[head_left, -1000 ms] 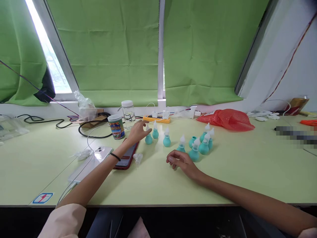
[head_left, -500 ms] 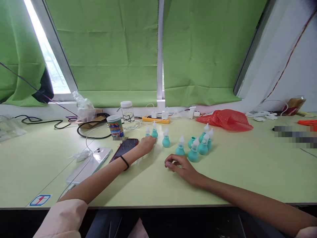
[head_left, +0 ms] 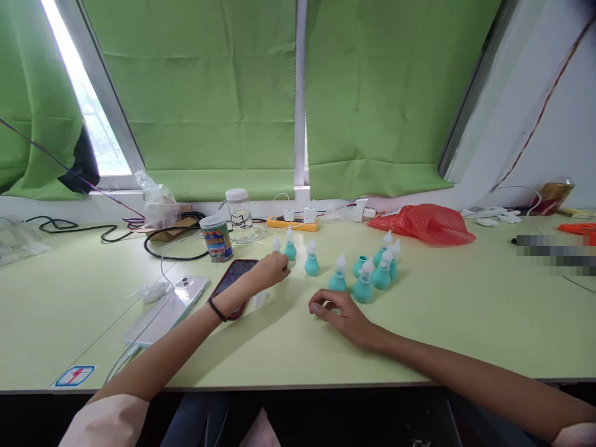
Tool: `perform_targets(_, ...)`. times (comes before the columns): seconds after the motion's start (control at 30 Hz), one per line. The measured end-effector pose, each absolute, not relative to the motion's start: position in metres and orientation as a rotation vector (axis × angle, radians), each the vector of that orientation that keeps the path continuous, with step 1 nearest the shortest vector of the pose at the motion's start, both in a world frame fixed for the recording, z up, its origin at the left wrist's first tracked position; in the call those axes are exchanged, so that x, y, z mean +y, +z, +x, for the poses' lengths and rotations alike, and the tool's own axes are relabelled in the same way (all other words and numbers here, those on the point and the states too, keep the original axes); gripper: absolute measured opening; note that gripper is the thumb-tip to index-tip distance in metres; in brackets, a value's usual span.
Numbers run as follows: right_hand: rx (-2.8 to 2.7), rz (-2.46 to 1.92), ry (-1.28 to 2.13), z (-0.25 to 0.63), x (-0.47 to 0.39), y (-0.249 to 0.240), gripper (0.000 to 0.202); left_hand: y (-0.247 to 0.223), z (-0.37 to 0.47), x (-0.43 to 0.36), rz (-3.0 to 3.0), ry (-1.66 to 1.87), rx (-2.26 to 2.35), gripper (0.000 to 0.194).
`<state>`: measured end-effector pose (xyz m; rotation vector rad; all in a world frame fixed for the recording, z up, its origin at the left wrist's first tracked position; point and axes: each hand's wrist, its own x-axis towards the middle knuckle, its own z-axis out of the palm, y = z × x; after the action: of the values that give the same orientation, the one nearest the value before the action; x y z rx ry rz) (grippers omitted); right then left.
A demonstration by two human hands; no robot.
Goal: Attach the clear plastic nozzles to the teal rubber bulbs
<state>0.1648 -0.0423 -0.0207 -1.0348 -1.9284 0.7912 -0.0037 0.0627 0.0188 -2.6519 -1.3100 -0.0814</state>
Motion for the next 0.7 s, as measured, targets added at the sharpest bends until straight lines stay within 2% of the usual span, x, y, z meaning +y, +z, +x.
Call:
perform_targets(0.33, -1.952, -1.042, 0.747, 0.164, -0.042, -0.021, 0.017, 0.022, -0.031, 0.021, -2.602, 0.028, -1.334, 0.023)
perform_targets(0.57, -2.136, -0.982, 0.463, 0.164, -0.044, -0.024, 0.013, 0.002, -0.022, 0.025, -2.645, -0.062, -1.385, 0.022)
perform_targets(0.7, -2.419, -0.976, 0.17, 0.16, -0.049, -0.023, 0.032, 0.0, -0.023, 0.029, -2.708, -0.168, -1.378, 0.02)
